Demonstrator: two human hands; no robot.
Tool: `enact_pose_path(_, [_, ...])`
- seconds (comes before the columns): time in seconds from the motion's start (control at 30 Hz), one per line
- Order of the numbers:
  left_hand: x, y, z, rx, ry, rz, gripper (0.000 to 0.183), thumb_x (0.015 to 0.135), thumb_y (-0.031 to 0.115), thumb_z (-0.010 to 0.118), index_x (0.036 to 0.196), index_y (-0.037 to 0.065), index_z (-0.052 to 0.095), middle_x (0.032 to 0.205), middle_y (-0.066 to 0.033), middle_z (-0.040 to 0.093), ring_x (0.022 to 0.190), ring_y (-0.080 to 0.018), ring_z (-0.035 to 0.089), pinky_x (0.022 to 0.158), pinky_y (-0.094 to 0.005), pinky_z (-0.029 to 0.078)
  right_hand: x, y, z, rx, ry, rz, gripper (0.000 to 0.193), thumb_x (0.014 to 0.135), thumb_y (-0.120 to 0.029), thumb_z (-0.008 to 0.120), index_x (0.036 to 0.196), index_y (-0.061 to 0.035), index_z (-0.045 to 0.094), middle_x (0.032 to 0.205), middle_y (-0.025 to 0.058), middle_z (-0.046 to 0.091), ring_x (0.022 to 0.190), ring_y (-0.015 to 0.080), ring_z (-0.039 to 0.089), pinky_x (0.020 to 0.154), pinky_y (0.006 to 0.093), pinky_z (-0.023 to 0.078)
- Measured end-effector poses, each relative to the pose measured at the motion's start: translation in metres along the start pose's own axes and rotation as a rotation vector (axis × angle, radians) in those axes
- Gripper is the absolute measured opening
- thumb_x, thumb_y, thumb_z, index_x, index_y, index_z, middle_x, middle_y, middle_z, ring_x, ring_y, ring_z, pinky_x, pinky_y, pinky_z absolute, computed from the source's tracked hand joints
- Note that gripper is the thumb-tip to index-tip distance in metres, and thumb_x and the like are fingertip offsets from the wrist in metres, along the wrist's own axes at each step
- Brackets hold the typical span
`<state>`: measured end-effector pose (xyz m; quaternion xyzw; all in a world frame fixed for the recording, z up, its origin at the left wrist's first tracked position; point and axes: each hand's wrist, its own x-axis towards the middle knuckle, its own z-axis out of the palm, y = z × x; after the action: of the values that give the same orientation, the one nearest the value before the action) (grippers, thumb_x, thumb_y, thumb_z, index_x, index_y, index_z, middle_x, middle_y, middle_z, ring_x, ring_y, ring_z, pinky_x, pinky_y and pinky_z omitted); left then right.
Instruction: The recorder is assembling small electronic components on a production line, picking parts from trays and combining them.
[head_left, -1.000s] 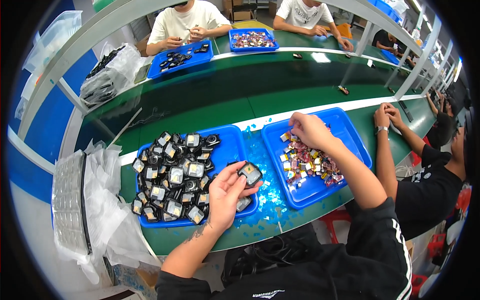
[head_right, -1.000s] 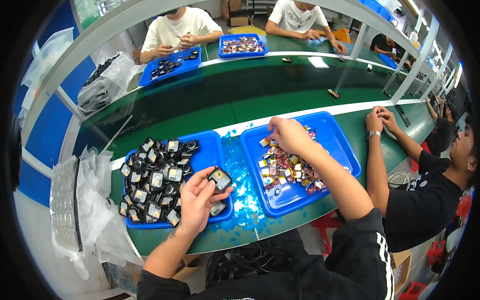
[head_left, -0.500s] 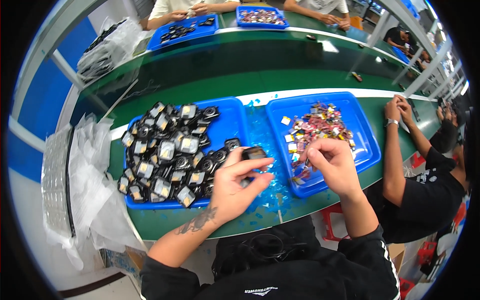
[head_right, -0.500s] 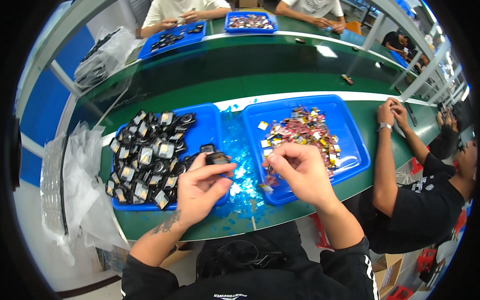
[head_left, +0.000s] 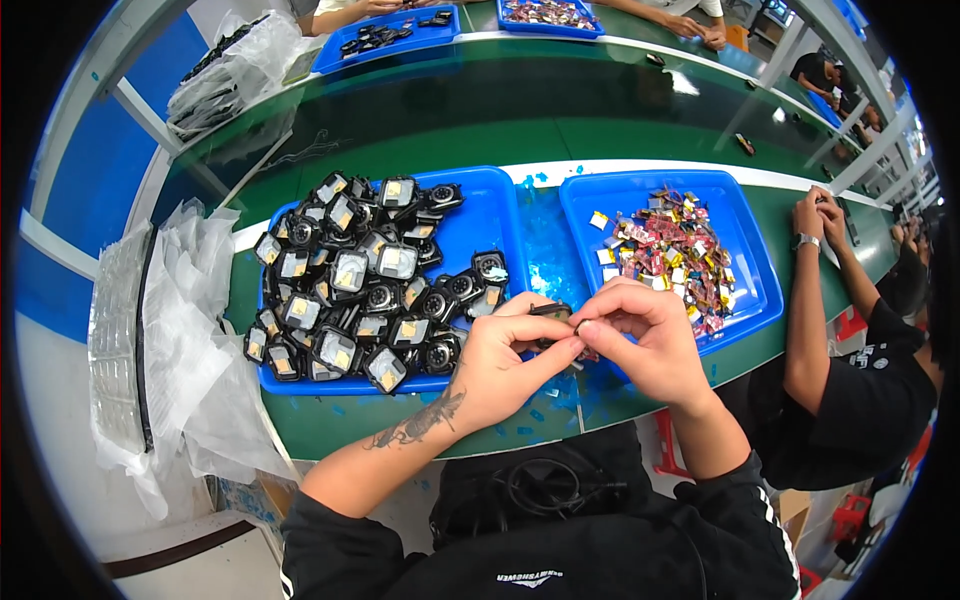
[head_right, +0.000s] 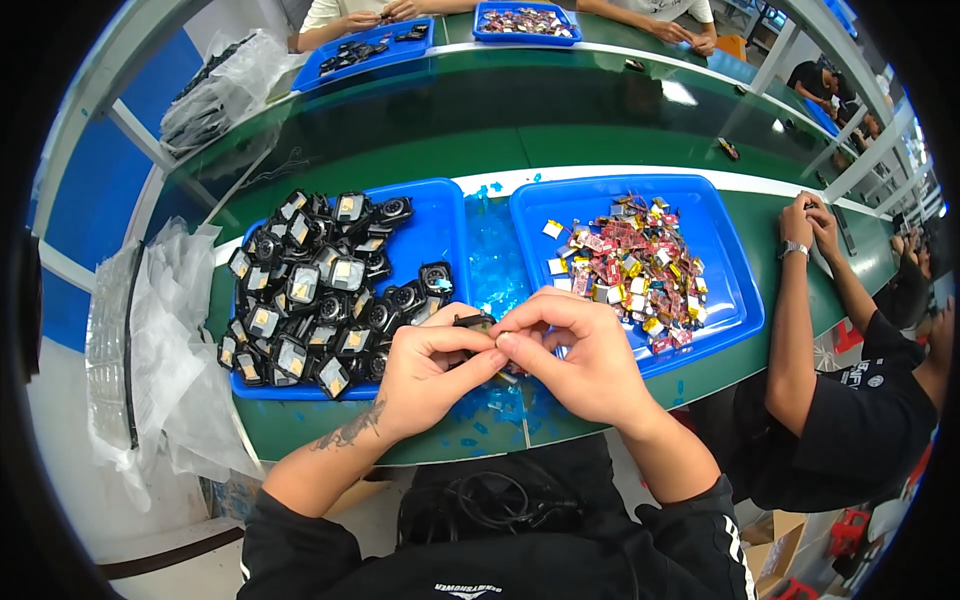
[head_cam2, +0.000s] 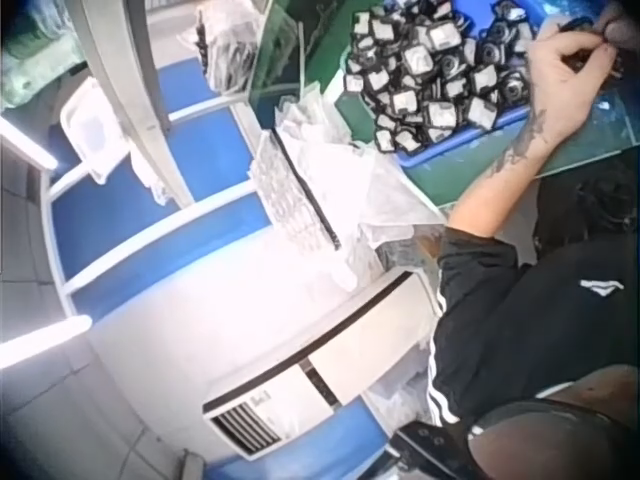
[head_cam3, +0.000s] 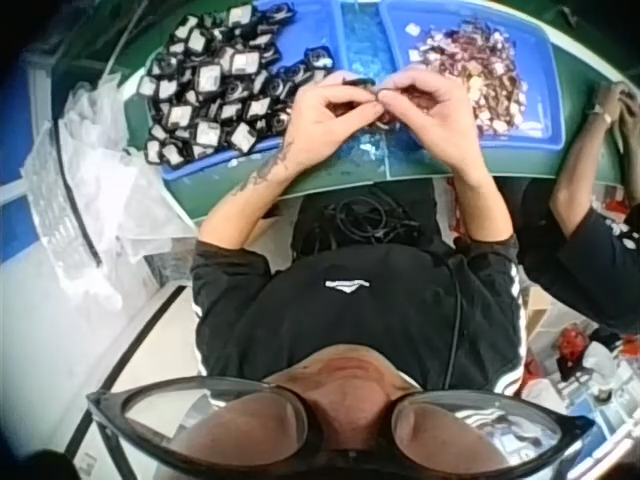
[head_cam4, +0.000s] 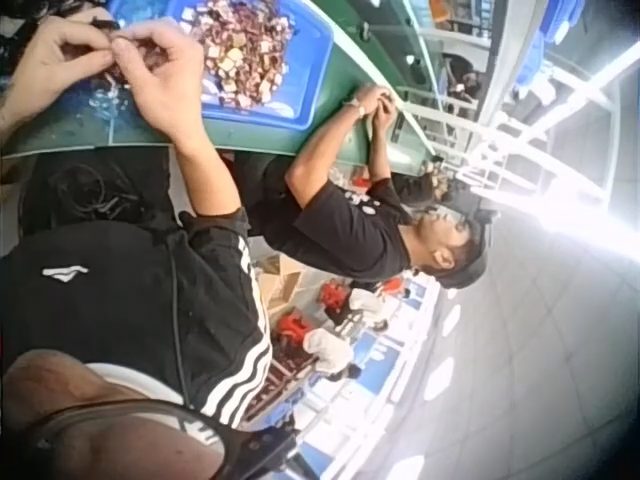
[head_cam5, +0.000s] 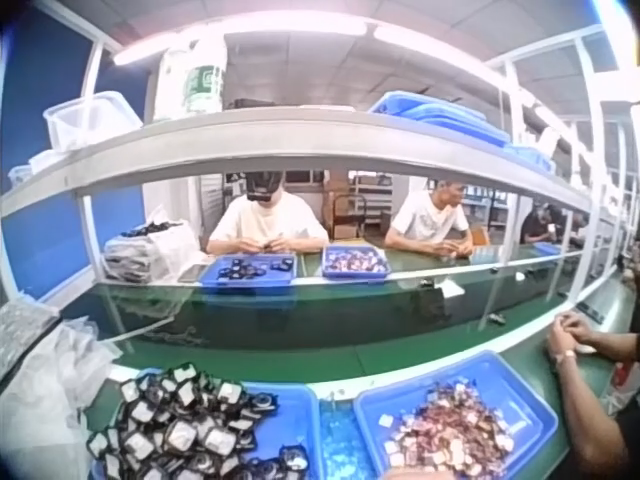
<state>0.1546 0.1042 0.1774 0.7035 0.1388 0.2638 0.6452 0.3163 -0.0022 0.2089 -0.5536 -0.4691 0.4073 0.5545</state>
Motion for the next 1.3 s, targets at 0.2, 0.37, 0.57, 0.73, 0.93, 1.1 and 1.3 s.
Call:
enact_pose_path(0.2, [-0.002,-0.006,0.002,-0.359,-0.027,-0.094,0.018,0.092,0.005,0.062,0.105,-0.006,0.067,0.102,-0.0054,0.057,0.086,-0.0102,0.061,0.07,-0.0203,0.05,0.0,0.002,-0.005,0.001,0.011,-0.042,0.014,0.087,0.0,0.064,0.1,0.0023,0.068,0.094,0.0091,0.063,0.083,0.0127,0.063,0.071,0.0224,0.052])
enact_pose_path(0.37, [-0.001,-0.001,-0.002,-0.329,-0.117,-0.212,0.019,0.094,0.004,0.059,0.108,-0.007,0.065,0.1,-0.0053,0.056,0.094,-0.0116,0.063,0.081,-0.0226,0.052,0.0,0.003,-0.014,0.063,-0.115,-0.046,0.009,0.087,0.002,0.065,0.095,0.0034,0.065,0.096,0.0091,0.062,0.086,0.0123,0.062,0.077,0.0237,0.053])
enact_pose_path(0.57, [0.001,0.001,0.001,-0.266,0.125,-0.105,0.037,0.093,-0.005,0.052,0.13,-0.004,0.053,0.123,-0.0114,0.059,0.11,-0.0158,0.06,0.096,-0.0255,0.047,-0.014,0.002,-0.007,-0.017,0.195,-0.088,0.008,0.085,0.004,0.066,0.092,0.0028,0.063,0.094,0.0091,0.061,0.084,0.0125,0.062,0.072,0.0242,0.054])
enact_pose_path(0.73, [0.002,0.005,0.006,-0.385,0.173,-0.055,0.053,0.093,-0.007,0.05,0.144,-0.002,0.036,0.122,-0.0117,0.058,0.112,-0.0135,0.058,0.096,-0.0257,0.046,0.002,-0.005,0.011,-0.517,0.22,-0.316,0.011,0.08,0.005,0.07,0.089,0.0015,0.066,0.082,0.0097,0.065,0.069,0.0156,0.063,0.056,0.0245,0.051])
enact_pose_path(0.93, [-0.002,0.005,0.009,-0.375,0.117,-0.031,0.052,0.094,-0.007,0.048,0.144,-0.004,0.034,0.134,-0.0166,0.051,0.122,-0.0167,0.052,0.101,-0.0291,0.045,0.006,-0.006,0.024,-0.642,0.283,-0.295,0.01,0.077,0.003,0.072,0.086,-0.0006,0.068,0.079,0.0101,0.066,0.064,0.0199,0.063,0.05,0.0284,0.047])
enact_pose_path(1.1, [-0.003,-0.005,0.007,-0.256,0.065,-0.009,0.05,0.094,-0.006,0.048,0.143,-0.004,0.037,0.137,-0.0166,0.05,0.122,-0.0186,0.053,0.1,-0.0305,0.047,0.007,-0.006,0.026,-0.624,0.279,-0.348,0.013,0.075,0.004,0.073,0.086,-0.0006,0.068,0.078,0.0114,0.066,0.061,0.0223,0.061,0.052,0.0305,0.048])
enact_pose_path(1.3, [-0.004,-0.005,0.005,-0.18,0.04,-0.014,0.048,0.094,-0.005,0.048,0.141,-0.002,0.041,0.138,-0.0144,0.052,0.113,-0.0175,0.06,0.095,-0.0284,0.05,0.003,-0.007,0.02,-0.598,0.261,-0.23,0.012,0.075,0.002,0.074,0.085,-0.0018,0.068,0.075,0.0081,0.066,0.057,0.0191,0.059,0.05,0.0293,0.045])
